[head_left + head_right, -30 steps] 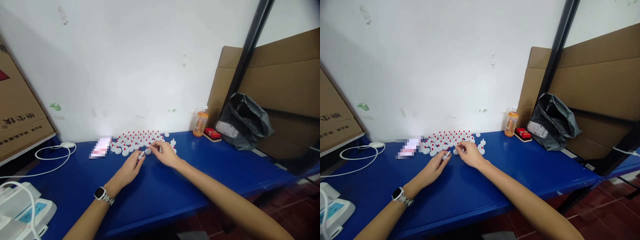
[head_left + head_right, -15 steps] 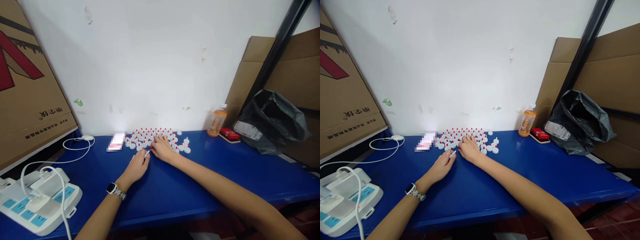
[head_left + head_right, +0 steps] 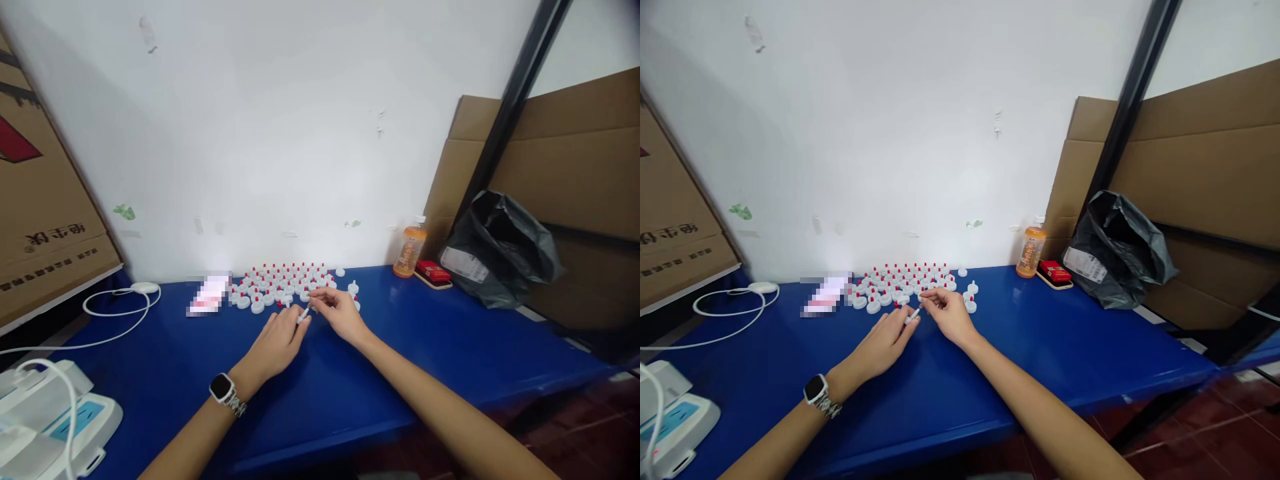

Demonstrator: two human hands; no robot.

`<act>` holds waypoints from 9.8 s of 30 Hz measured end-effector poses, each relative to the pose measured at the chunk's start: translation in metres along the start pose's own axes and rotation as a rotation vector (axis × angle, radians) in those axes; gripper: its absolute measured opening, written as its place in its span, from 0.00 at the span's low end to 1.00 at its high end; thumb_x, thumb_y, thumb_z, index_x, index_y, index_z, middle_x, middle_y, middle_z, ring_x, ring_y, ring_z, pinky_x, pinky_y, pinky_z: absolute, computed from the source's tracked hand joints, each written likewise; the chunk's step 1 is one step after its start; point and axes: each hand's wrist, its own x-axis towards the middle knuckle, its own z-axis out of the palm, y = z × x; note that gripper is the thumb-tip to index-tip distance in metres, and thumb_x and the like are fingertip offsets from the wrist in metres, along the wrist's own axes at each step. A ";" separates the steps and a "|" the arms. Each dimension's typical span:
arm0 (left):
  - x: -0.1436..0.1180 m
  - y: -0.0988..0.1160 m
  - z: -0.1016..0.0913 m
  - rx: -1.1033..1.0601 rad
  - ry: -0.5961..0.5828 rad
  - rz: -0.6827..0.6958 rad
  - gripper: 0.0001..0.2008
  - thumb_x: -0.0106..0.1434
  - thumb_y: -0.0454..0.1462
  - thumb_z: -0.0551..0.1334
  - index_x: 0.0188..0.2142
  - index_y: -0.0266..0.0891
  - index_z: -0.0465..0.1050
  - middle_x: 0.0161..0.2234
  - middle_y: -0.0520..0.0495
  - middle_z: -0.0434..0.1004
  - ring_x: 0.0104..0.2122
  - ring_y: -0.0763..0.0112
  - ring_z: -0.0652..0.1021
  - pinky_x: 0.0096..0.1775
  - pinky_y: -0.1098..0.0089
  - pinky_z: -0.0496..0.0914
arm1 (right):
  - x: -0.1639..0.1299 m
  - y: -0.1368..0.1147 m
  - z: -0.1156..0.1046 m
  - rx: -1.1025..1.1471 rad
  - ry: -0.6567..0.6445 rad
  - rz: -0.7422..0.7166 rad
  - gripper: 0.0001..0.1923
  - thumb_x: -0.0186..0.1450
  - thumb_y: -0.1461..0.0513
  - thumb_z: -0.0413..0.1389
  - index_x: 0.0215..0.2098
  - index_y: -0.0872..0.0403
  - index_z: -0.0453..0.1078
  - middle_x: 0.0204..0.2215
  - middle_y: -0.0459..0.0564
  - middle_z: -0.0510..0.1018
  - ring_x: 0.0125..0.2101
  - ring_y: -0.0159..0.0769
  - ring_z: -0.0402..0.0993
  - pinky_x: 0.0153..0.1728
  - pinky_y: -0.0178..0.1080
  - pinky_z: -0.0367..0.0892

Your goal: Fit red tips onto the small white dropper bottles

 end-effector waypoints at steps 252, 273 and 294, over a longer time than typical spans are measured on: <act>0.039 -0.008 0.004 0.132 0.384 -0.093 0.13 0.64 0.45 0.57 0.44 0.41 0.70 0.43 0.47 0.72 0.37 0.64 0.76 0.44 0.62 0.71 | 0.045 0.024 -0.114 -0.786 0.157 0.140 0.11 0.63 0.61 0.55 0.44 0.53 0.73 0.25 0.44 0.77 0.27 0.33 0.71 0.30 0.34 0.61; -0.019 -0.024 -0.006 0.048 0.059 -0.087 0.13 0.70 0.46 0.49 0.41 0.42 0.67 0.35 0.46 0.73 0.36 0.61 0.75 0.39 0.64 0.67 | 0.007 -0.028 0.020 -0.375 -0.234 -0.087 0.10 0.66 0.61 0.55 0.39 0.55 0.77 0.29 0.46 0.80 0.28 0.31 0.73 0.31 0.33 0.64; -0.033 -0.028 -0.013 0.299 0.080 -0.326 0.08 0.65 0.40 0.51 0.37 0.42 0.67 0.32 0.44 0.75 0.34 0.57 0.76 0.37 0.63 0.64 | 0.065 -0.001 0.062 -1.133 -0.489 -0.301 0.06 0.63 0.66 0.56 0.34 0.55 0.76 0.37 0.57 0.80 0.43 0.47 0.72 0.45 0.44 0.61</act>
